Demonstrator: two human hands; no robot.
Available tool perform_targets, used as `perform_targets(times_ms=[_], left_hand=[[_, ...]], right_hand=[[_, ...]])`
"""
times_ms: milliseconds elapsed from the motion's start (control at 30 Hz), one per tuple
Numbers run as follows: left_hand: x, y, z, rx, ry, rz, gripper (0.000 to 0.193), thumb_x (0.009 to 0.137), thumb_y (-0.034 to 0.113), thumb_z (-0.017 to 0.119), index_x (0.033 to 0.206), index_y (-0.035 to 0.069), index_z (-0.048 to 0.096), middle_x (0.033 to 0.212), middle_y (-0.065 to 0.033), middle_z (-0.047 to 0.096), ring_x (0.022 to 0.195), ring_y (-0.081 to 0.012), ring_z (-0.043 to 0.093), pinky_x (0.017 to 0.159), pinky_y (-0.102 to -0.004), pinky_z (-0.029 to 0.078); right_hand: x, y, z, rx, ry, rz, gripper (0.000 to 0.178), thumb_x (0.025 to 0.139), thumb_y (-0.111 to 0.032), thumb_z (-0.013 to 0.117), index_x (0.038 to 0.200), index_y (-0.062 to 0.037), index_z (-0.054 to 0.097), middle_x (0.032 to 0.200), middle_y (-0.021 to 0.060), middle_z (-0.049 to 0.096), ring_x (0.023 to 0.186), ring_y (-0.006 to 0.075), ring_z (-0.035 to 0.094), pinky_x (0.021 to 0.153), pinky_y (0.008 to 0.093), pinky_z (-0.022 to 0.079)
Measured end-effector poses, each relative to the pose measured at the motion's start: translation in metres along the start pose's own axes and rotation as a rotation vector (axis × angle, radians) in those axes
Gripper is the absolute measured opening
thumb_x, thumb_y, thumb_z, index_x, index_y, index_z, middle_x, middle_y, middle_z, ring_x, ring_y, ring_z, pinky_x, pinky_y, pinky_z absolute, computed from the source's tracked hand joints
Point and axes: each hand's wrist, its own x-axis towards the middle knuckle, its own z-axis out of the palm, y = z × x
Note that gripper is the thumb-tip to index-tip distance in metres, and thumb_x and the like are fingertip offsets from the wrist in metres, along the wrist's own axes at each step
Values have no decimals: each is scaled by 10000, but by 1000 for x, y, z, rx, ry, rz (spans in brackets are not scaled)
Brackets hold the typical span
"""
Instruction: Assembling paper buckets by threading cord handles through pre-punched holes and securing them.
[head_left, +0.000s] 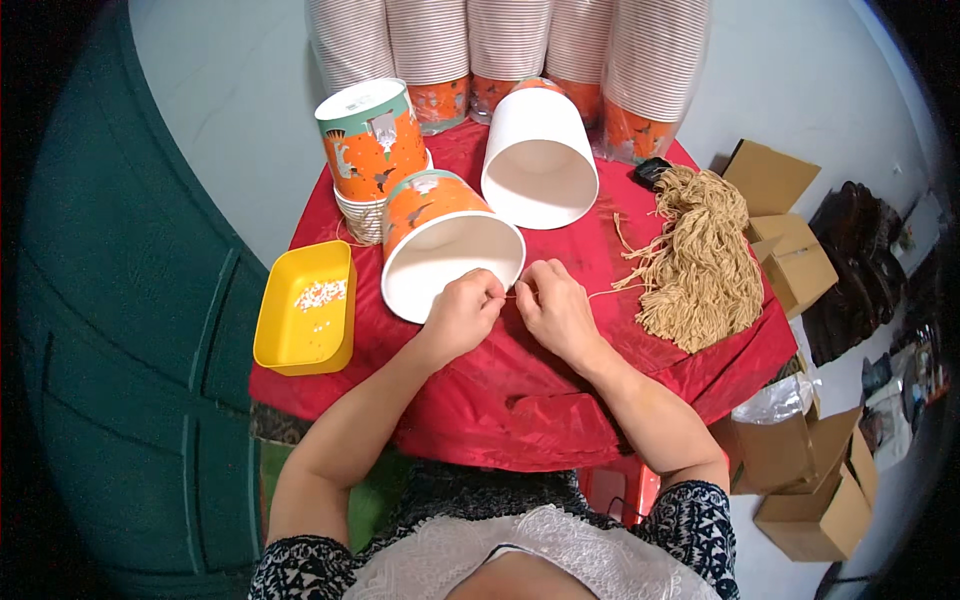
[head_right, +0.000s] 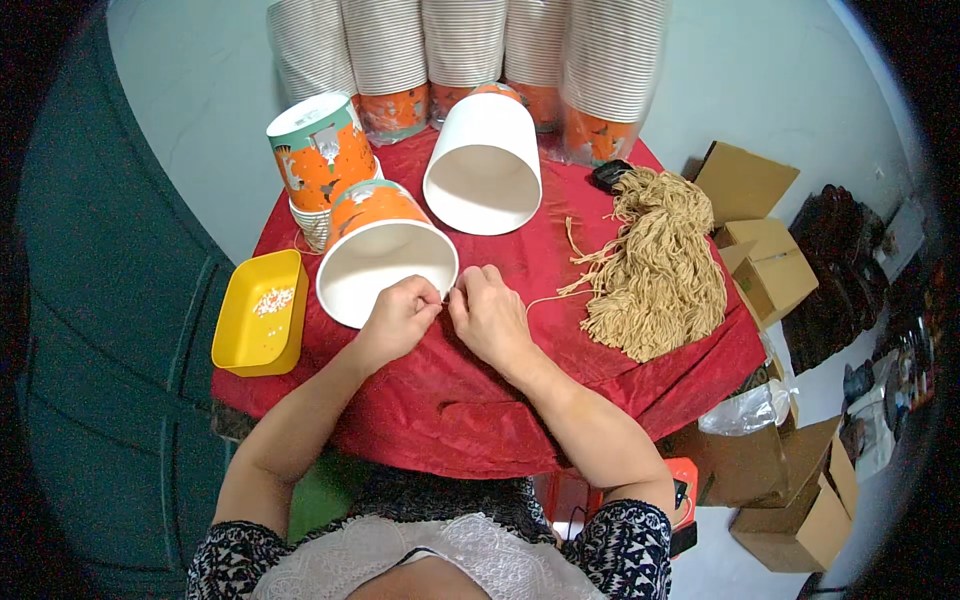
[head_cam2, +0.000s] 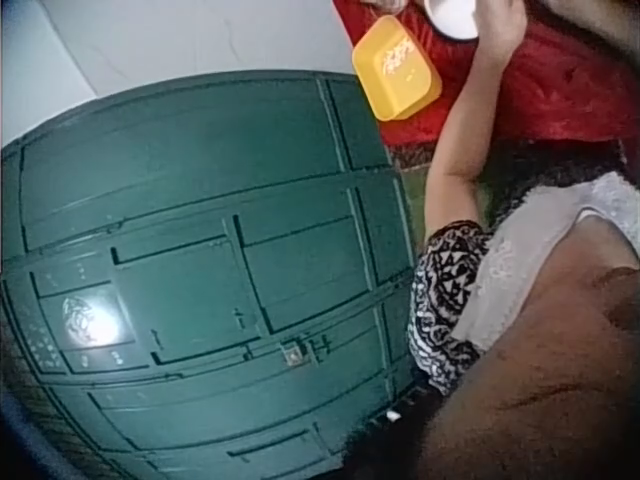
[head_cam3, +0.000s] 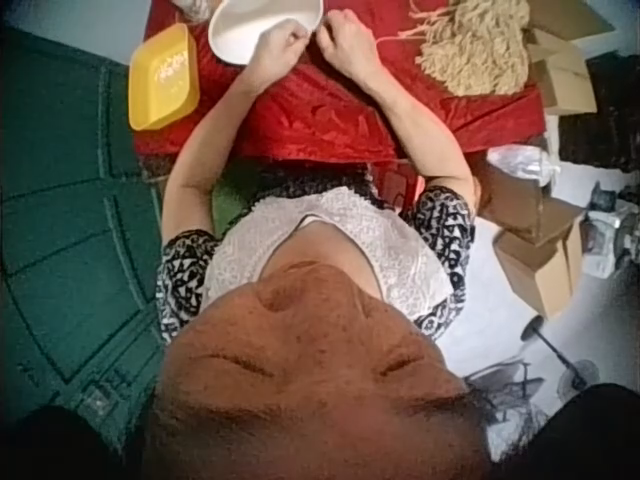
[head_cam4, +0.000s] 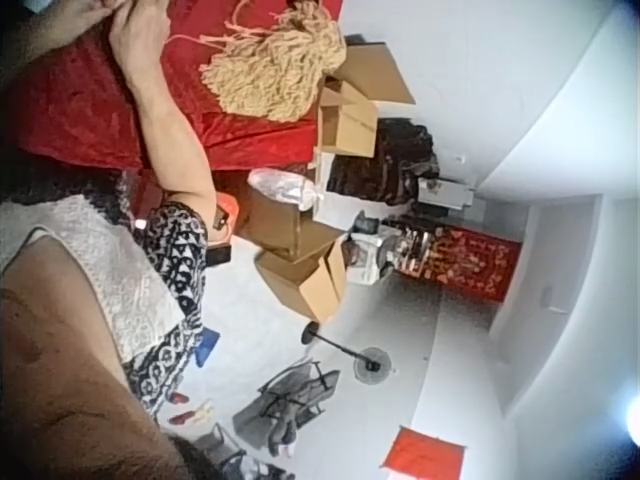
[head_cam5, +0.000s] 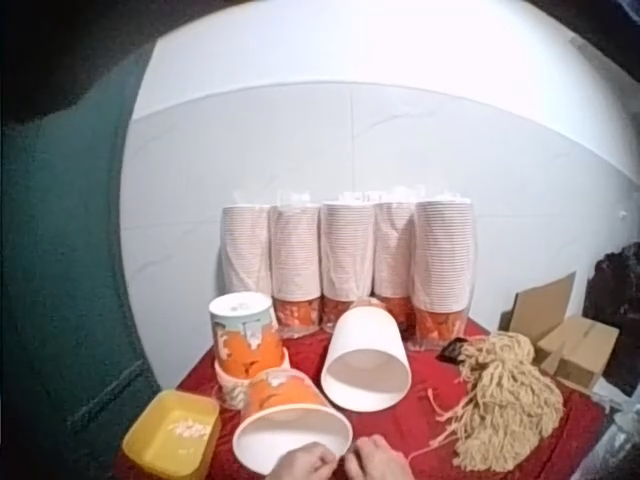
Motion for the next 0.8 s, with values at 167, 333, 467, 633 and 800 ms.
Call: perform_targets(times_ms=[167, 333, 467, 633, 800], left_hand=[[1, -4, -3, -124, -36, -83, 48, 859, -29, 625, 891, -9, 596, 733, 4, 572, 611, -44, 501, 537, -227, 419], [5, -4, -7, -283, -91, -200, 45, 885, -22, 611, 889, 7, 576, 674, 29, 536, 549, -24, 465, 478, -202, 369], [5, -7, -9, -468, -122, -351, 24, 885, 7, 610, 879, -7, 592, 699, -1, 579, 571, -65, 526, 510, -230, 418], [5, 0, -10, -489, -100, -403, 46, 904, 4, 616, 904, 26, 575, 656, 21, 545, 511, -32, 471, 430, -183, 352], [5, -1, -11, -551, -124, -428, 52, 901, 40, 617, 873, 10, 585, 653, -3, 576, 530, -53, 518, 458, -211, 398]], right_hand=[[2, 3, 5, 302, -117, 80, 129, 870, -77, 593, 922, 21, 528, 829, 251, 636, 798, 443, 637, 669, 506, 502], [5, 15, 2, 186, -153, 31, 85, 862, -46, 566, 908, 19, 536, 774, 261, 637, 761, 447, 643, 658, 518, 500], [5, 11, -5, -34, -243, 21, 79, 839, -51, 563, 870, 21, 559, 766, 250, 648, 727, 435, 649, 652, 529, 510], [3, 0, -10, -204, -219, 7, 127, 835, -97, 594, 864, 25, 580, 785, 245, 661, 721, 418, 660, 647, 532, 521], [0, -6, 0, 191, -20, -1, 134, 828, -47, 612, 918, 31, 551, 793, 240, 662, 737, 420, 667, 636, 477, 540]])
